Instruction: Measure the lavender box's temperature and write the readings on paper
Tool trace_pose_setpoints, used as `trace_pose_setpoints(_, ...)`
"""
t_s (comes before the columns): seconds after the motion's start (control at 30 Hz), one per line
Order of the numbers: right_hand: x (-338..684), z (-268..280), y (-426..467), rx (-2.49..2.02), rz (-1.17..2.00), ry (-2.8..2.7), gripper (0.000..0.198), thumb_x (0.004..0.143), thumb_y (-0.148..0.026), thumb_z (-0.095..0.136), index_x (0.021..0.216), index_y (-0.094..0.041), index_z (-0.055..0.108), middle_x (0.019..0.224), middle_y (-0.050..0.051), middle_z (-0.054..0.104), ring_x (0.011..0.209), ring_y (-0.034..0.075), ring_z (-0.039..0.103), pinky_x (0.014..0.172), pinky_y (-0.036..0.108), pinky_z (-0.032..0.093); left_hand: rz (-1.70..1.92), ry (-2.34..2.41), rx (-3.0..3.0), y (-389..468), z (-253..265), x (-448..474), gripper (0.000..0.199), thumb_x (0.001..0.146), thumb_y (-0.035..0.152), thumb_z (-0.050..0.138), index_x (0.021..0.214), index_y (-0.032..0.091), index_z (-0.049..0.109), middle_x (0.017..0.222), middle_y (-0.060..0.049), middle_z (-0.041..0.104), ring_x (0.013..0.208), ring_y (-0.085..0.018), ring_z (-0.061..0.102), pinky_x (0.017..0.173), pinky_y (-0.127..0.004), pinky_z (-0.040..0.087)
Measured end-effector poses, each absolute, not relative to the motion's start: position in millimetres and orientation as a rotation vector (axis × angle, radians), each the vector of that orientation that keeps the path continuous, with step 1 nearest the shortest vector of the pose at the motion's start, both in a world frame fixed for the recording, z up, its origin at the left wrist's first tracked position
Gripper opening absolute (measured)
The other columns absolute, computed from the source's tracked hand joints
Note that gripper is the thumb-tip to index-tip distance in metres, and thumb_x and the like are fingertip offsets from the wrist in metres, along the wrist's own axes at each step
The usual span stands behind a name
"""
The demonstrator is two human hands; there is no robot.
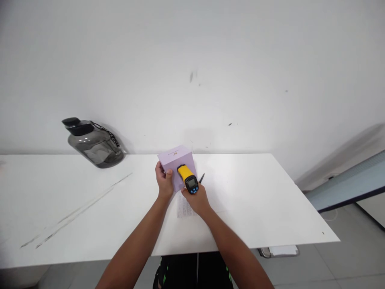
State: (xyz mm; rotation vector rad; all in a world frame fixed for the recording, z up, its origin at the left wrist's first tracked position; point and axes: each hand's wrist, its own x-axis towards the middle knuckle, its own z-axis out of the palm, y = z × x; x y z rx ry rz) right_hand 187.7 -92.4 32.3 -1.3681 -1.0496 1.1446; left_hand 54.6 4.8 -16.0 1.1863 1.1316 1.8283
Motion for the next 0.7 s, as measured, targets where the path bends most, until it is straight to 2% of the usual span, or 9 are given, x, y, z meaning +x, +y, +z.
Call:
trace_pose_setpoints(0.3,189.0,36.4,-91.4,-1.352,1.234,-1.006,0.026,0.067,-0.037,0.075,0.084,-0.018,0.067,0.049,-0.006,0.054,0.047,0.013,0.050,0.050,0.027,0.044,1.806,1.149,1.208,3.1,-15.0,53.8,0.097,0.075,0.078,0.070,0.151,0.023,0.044,0.148,-0.018,0.055,0.137,-0.035,0.055,0.116,-0.051,0.045)
trace_pose_setpoints(0.7,185.3,28.3,-89.0,-1.329,1.220,-1.001,0.025,0.067,-0.037,0.076,0.082,-0.019,0.067,0.051,-0.006,0.055,0.046,0.012,0.050,0.049,0.027,0.043,1.802,1.202,1.253,2.5,-13.4,50.9,0.094,0.077,0.078,0.069,0.149,0.023,0.046,0.148,-0.018,0.055,0.137,-0.036,0.055,0.116,-0.052,0.045)
